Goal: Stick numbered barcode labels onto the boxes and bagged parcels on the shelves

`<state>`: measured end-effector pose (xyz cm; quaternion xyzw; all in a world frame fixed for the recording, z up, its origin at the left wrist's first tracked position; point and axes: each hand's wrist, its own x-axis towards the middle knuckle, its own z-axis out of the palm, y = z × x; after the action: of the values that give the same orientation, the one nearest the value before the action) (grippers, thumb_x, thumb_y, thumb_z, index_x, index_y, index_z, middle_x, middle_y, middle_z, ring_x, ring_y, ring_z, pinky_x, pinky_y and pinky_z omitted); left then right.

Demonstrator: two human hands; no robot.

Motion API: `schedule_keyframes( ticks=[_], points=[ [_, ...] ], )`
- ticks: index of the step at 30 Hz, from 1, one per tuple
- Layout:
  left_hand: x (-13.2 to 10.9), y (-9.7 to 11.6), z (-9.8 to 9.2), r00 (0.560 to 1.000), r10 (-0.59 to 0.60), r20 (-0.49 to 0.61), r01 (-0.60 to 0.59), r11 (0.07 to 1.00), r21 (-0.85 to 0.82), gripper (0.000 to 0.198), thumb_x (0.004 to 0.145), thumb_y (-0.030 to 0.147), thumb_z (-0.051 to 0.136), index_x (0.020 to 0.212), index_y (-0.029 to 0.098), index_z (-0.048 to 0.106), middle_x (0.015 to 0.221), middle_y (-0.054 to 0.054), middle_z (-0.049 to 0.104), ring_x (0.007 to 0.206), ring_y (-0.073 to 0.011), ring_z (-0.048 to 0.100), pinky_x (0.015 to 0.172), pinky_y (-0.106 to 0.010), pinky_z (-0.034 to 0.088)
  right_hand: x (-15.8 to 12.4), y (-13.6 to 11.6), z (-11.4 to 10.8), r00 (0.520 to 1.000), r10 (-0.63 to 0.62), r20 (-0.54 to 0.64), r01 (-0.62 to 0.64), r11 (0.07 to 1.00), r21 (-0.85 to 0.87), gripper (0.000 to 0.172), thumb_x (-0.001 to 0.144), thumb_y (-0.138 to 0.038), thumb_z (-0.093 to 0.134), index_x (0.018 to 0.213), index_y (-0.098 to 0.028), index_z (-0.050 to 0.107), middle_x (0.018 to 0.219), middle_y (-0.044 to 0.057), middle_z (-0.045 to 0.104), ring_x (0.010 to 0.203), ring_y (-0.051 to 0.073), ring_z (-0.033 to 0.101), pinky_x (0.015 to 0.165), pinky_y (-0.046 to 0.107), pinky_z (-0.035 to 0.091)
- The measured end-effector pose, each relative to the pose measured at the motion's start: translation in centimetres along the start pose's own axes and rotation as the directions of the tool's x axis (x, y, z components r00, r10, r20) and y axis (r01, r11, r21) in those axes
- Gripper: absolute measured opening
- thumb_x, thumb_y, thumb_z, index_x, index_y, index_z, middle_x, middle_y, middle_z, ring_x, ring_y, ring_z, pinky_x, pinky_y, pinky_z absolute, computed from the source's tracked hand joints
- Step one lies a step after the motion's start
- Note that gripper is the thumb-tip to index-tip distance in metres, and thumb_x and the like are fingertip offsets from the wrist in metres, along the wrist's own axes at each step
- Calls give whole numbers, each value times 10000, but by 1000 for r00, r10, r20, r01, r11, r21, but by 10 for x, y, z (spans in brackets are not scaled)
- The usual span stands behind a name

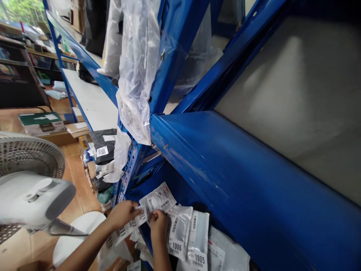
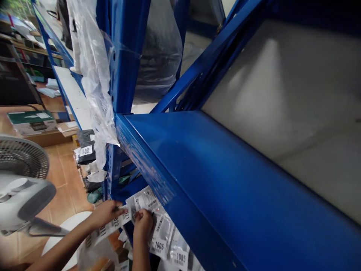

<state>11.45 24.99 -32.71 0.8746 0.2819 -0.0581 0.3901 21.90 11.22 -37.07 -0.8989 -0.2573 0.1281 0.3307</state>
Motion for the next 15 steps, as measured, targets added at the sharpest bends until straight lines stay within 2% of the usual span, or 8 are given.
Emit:
schedule_keyframes(
  ticks=[2, 3, 5, 7, 10, 11, 12, 15],
  points=[
    [16, 0, -5, 986, 160, -43, -161, 987, -15, 342, 845, 439, 422, 850, 197, 663, 1177, -104, 637, 1074, -248, 588, 933, -341, 423, -1, 0, -1, 1000, -22, -22, 21, 999, -46, 184, 748, -103, 552, 789, -189, 710, 864, 125, 714, 822, 275, 680, 762, 357, 497],
    [24, 0, -4, 973, 223, -57, -225, 974, -25, 327, 853, 419, 418, 894, 203, 661, 1255, -91, 593, 1143, -235, 547, 984, -325, 393, 0, 0, 0, 999, -22, -50, 17, 996, -87, 238, 737, -112, 573, 918, -192, 706, 967, 159, 695, 892, 309, 671, 790, 392, 493],
    [35, 2, 4, 955, 287, -79, -291, 956, -47, 338, 878, 392, 387, 916, 199, 661, 1207, -96, 614, 1130, -225, 546, 991, -319, 392, 3, 2, 2, 994, -4, -112, -19, 979, -204, 510, 700, -144, 637, 1208, -164, 591, 1129, 250, 623, 996, 386, 639, 813, 461, 484],
    [37, 3, 16, 954, 270, -129, -280, 958, -63, 365, 905, 366, 351, 937, 168, 655, 1082, -124, 649, 1052, -236, 573, 964, -364, 412, 9, 7, 5, 990, 37, -133, -79, 941, -328, 696, 687, -187, 669, 1340, -80, 453, 1134, 322, 597, 961, 418, 649, 759, 482, 499],
    [29, 11, 41, 960, 159, -229, -189, 976, -112, 297, 910, 291, 408, 1001, 114, 628, 1106, -142, 634, 1096, -244, 551, 993, -441, 397, 15, 21, 7, 998, 15, -57, -37, 913, -407, 610, 737, -234, 610, 1289, -10, 478, 970, 314, 661, 819, 399, 682, 681, 483, 509],
    [26, 16, 50, 961, 118, -252, -157, 978, -140, 264, 904, 277, 442, 1007, 119, 627, 1122, -128, 633, 1108, -235, 551, 995, -447, 403, 16, 28, 7, 999, -35, -18, 24, 912, -409, 559, 742, -237, 592, 1256, -31, 511, 896, 279, 686, 788, 389, 686, 691, 490, 508],
    [24, 21, 58, 960, 71, -273, -122, 977, -174, 240, 893, 272, 476, 1011, 128, 629, 1138, -122, 632, 1117, -232, 553, 994, -451, 412, 17, 34, 7, 987, -155, 31, 154, 890, -428, 484, 733, -238, 583, 1185, -65, 570, 789, 225, 704, 755, 376, 688, 712, 495, 507],
    [21, 33, 77, 937, -63, -344, -40, 958, -285, 300, 842, 262, 557, 1105, 127, 608, 1258, -159, 575, 1220, -279, 495, 1039, -503, 380, 19, 45, 9, 946, -314, 80, 318, 853, -413, 284, 790, -344, 489, 981, -208, 649, 617, 136, 665, 631, 368, 677, 643, 540, 500]
  ],
)
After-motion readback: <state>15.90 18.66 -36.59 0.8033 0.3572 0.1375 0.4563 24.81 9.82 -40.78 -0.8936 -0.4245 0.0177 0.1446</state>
